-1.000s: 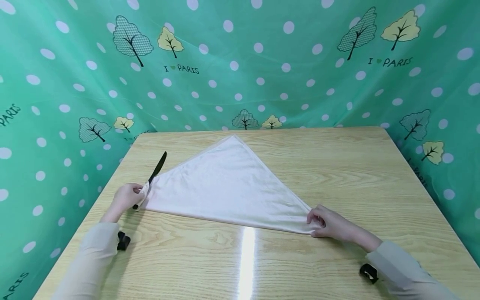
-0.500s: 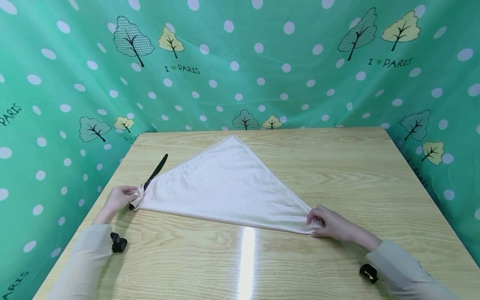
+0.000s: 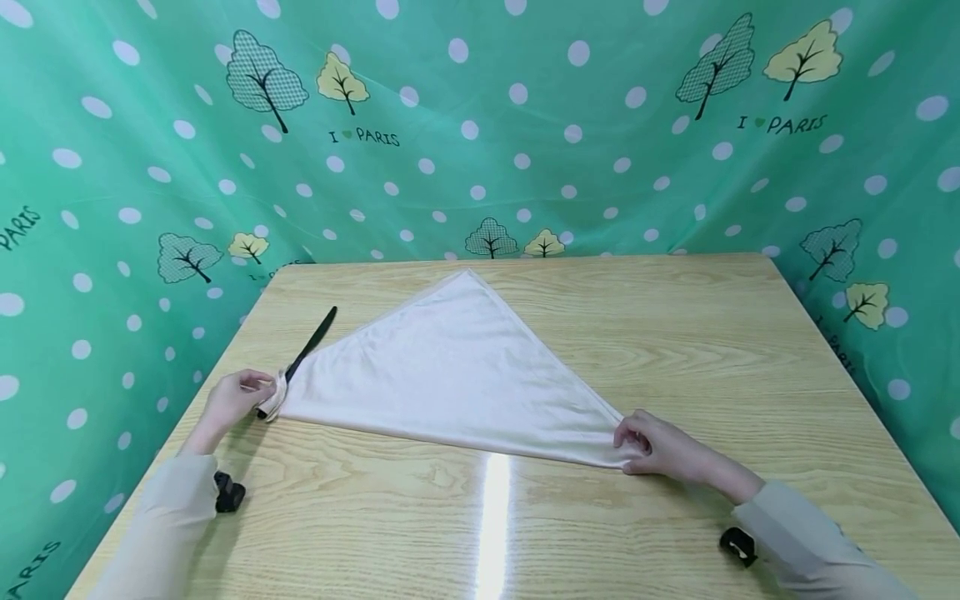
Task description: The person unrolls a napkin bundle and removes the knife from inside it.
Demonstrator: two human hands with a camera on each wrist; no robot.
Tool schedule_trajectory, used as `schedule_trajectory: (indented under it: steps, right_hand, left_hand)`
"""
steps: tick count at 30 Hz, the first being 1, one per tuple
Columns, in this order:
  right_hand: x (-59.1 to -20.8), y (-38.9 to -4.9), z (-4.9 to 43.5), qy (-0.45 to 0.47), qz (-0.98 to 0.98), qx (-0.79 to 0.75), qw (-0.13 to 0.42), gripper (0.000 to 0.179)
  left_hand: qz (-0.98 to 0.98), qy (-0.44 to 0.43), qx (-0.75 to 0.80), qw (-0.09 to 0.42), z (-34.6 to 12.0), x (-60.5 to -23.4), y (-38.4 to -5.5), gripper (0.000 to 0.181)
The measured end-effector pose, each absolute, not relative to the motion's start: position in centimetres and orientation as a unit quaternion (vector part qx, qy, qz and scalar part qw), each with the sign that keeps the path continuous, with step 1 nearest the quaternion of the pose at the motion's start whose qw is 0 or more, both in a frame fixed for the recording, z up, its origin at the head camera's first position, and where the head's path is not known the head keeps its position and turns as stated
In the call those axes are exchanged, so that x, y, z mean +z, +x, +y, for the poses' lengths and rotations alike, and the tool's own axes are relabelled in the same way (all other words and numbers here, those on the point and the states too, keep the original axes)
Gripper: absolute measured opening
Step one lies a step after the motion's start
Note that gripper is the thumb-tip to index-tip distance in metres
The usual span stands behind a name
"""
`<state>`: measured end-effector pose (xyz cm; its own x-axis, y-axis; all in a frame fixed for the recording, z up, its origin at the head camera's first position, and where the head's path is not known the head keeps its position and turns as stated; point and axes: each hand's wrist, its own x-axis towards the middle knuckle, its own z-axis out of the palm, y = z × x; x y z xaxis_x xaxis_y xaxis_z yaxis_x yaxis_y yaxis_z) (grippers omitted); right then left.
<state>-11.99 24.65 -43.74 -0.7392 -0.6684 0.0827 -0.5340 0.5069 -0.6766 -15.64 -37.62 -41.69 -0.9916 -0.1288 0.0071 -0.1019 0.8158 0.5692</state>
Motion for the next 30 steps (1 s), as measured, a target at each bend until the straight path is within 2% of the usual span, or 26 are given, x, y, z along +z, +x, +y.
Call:
schedule_trajectory:
  steps: [5, 10, 19, 30]
  right_hand:
    - [-43.7, -12.0, 24.6, -0.352, 0.862, -0.354, 0.093, 0.024]
    - [-43.7, -12.1, 24.6, -0.349, 0.862, -0.353, 0.097, 0.024]
    - [-43.6, -12.1, 24.7, -0.346, 0.863, -0.353, 0.101, 0.024]
    - [-43.4, -12.0, 24.7, -0.336, 0.867, -0.352, 0.107, 0.023]
  left_hand:
    - [-0.957, 0.033, -0.287, 0.018, -37.8, -41.4, -15.3, 0.022]
    - [-0.957, 0.021, -0.288, -0.013, -37.7, -41.1, -14.8, 0.026]
    - [-0.965, -0.026, -0.261, -0.024, -37.7, -41.5, -14.4, 0.032]
    - [-0.970, -0.070, -0.231, 0.001, -37.3, -42.0, -14.3, 0.029]
